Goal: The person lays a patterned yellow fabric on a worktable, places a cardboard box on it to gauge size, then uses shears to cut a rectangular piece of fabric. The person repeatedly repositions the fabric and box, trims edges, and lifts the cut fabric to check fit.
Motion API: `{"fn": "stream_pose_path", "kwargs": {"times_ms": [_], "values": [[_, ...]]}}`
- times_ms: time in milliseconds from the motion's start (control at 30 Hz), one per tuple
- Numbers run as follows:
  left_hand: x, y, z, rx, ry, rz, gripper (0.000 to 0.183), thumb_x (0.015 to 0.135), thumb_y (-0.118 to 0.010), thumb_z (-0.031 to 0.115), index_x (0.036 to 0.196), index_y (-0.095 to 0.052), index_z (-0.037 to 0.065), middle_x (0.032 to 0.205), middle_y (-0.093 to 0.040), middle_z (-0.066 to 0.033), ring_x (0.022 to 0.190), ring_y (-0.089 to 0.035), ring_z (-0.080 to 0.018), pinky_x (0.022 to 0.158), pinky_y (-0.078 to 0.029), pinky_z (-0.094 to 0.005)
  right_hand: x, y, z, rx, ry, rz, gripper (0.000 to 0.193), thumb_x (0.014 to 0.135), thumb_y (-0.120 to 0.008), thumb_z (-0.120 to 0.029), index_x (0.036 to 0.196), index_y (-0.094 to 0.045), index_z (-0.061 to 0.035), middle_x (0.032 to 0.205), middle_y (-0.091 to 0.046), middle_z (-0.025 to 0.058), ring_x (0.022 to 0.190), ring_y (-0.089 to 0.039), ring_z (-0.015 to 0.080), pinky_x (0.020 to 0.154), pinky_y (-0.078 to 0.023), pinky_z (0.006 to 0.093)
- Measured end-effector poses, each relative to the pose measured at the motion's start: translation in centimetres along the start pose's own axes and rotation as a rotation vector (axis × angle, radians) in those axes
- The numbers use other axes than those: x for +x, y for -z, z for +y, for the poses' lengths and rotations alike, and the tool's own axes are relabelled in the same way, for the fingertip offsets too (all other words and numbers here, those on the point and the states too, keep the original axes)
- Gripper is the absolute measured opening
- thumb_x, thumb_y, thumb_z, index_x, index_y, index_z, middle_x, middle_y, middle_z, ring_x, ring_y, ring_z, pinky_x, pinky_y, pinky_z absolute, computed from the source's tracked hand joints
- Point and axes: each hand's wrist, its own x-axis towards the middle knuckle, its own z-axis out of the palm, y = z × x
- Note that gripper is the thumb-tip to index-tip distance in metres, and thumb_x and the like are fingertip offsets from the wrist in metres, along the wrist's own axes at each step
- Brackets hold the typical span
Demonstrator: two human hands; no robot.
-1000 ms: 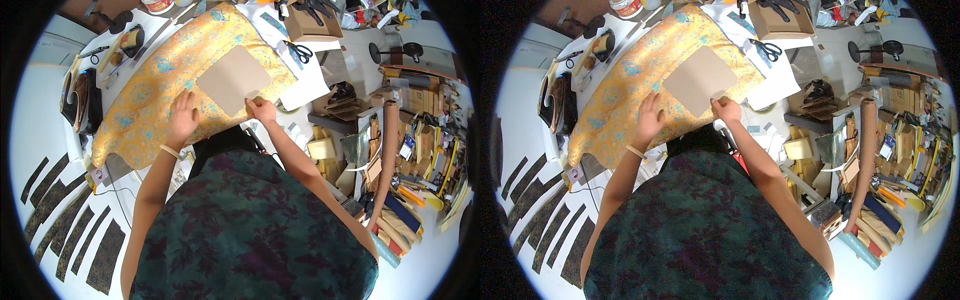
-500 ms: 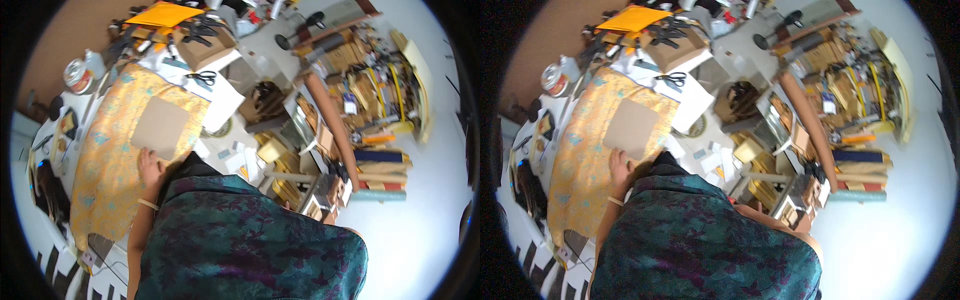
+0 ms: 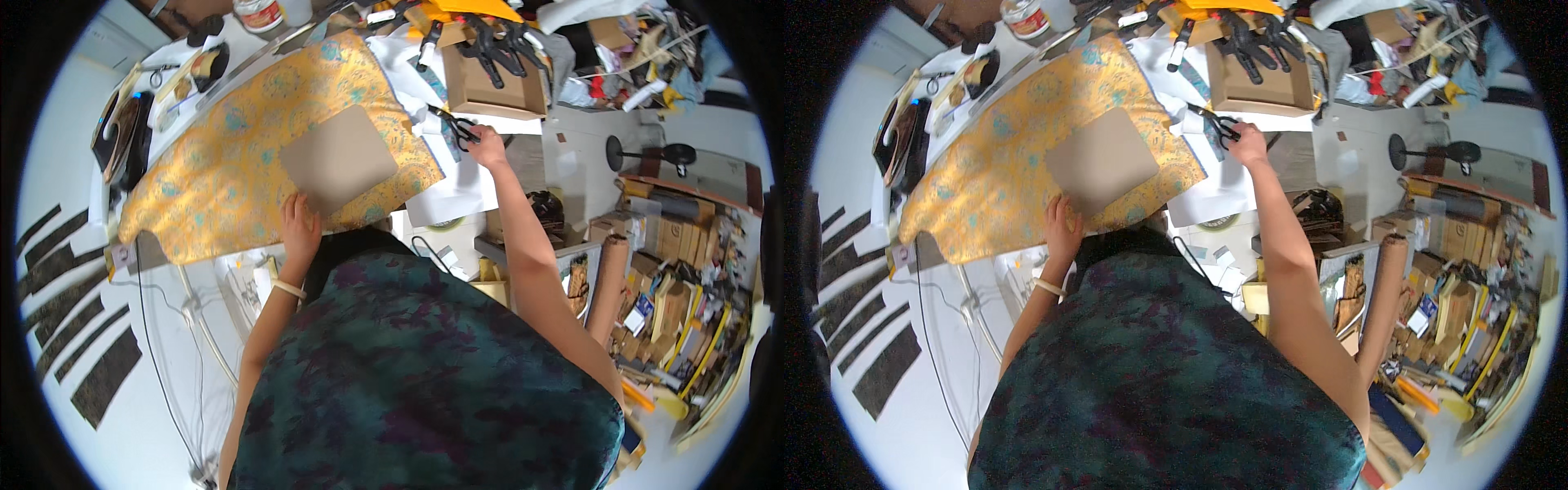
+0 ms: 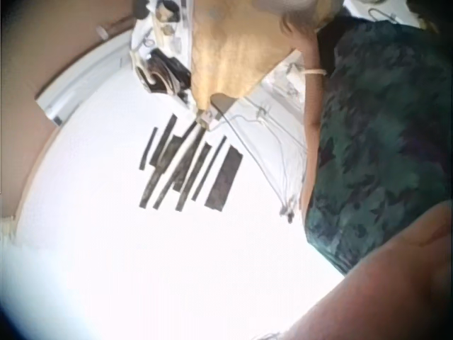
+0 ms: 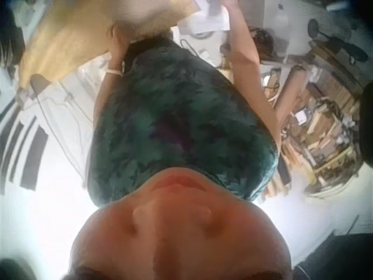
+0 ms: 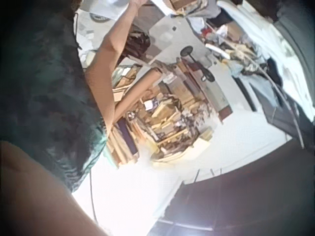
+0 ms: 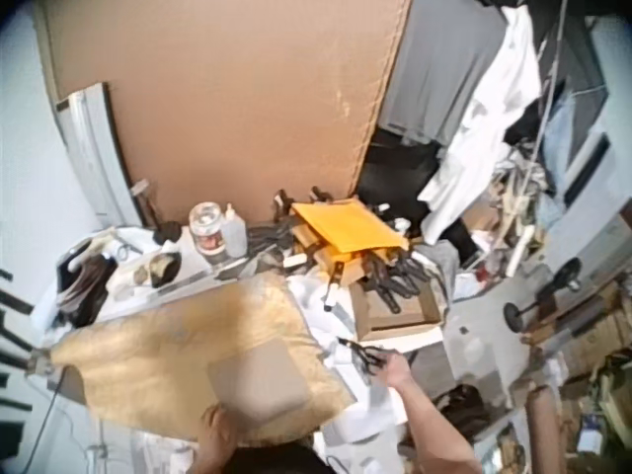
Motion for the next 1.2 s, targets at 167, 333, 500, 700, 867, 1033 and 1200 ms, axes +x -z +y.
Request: {"fn": "stream_pose_path", "kwargs": {"times_ms": [167,333,500,700,867,1033,1200], "values": [[-0.8,-2.1,1.6,0.112,0.049,-0.036,0.075,0.086,-0.074,0.014,0.152,-0.040,0.005,0.155,-0.041,-0.0233,0.145,-0.035,-0.0429,0.117,-0.034,-0.0501,0.3,-2.7,0.9,-0.293,0.222,0.103,0.056,0.072,-0.078,-0.020,0.125,-0.064,-0.0072,0.123,-0.060,0.0159,0.117,-0.056,0.0382,0.103,-0.049,0.0450],[-0.6,-3.0,1.6,0.135,0.044,-0.054,0.079,0.082,-0.077,0.010,0.152,-0.040,0.003,0.156,-0.039,-0.0251,0.145,-0.034,-0.0445,0.118,-0.032,-0.0521,2.2,-2.0,2.9,-0.280,0.341,0.036,0.059,0.071,-0.078,-0.020,0.127,-0.063,-0.0084,0.123,-0.060,0.0145,0.113,-0.059,0.0349,0.098,-0.052,0.0440],[-0.6,-3.6,1.9,0.070,0.132,0.032,0.085,0.079,-0.081,0.010,0.152,-0.039,0.002,0.155,-0.037,-0.0306,0.144,-0.035,-0.0468,0.119,-0.032,-0.0522,2.3,-1.4,3.4,-0.258,0.429,0.020,0.044,0.078,-0.074,-0.017,0.118,-0.063,-0.0013,0.104,-0.069,0.0189,0.101,-0.068,0.0375,0.091,-0.055,0.0468],[-1.7,-3.7,2.3,-0.045,0.230,0.148,0.078,0.077,-0.074,0.002,0.149,-0.042,0.000,0.150,-0.045,-0.0284,0.143,-0.038,-0.0450,0.119,-0.031,-0.0512,-4.4,1.6,7.3,-0.012,0.341,0.001,0.043,0.082,-0.069,-0.012,0.120,-0.060,0.0040,0.096,-0.071,0.0266,0.091,-0.069,0.0458,0.083,-0.056,0.0508],[-3.6,-3.9,1.4,-0.239,0.469,0.336,0.050,0.082,-0.064,-0.006,0.131,-0.060,0.000,0.129,-0.063,-0.0196,0.117,-0.060,-0.0324,0.100,-0.049,-0.0420,-14.1,3.9,11.0,-0.006,0.227,0.178,0.035,0.084,-0.077,-0.017,0.110,-0.064,0.0027,0.095,-0.072,0.0214,0.087,-0.071,0.0369,0.079,-0.056,0.0438],[-3.4,-4.6,0.2,-0.406,0.581,0.289,0.029,0.088,-0.064,-0.006,0.116,-0.069,0.001,0.110,-0.069,-0.0127,0.092,-0.068,-0.0192,0.078,-0.056,-0.0318,-16.6,3.5,7.9,0.232,0.237,0.235,0.027,0.090,-0.079,-0.021,0.099,-0.063,-0.0012,0.076,-0.066,0.0107,0.065,-0.062,0.0222,0.064,-0.052,0.0333],[-3.4,-5.9,-0.5,-0.692,0.641,0.345,0.044,0.087,-0.053,-0.013,0.127,-0.062,0.001,0.110,-0.069,-0.0075,0.101,-0.065,-0.0157,0.088,-0.052,-0.0262,-10.5,-3.4,-3.5,0.730,0.453,-0.175,0.015,0.093,-0.065,0.001,0.106,-0.058,0.0023,0.102,-0.075,0.0138,0.095,-0.071,0.0158,0.083,-0.055,0.0297]]}}
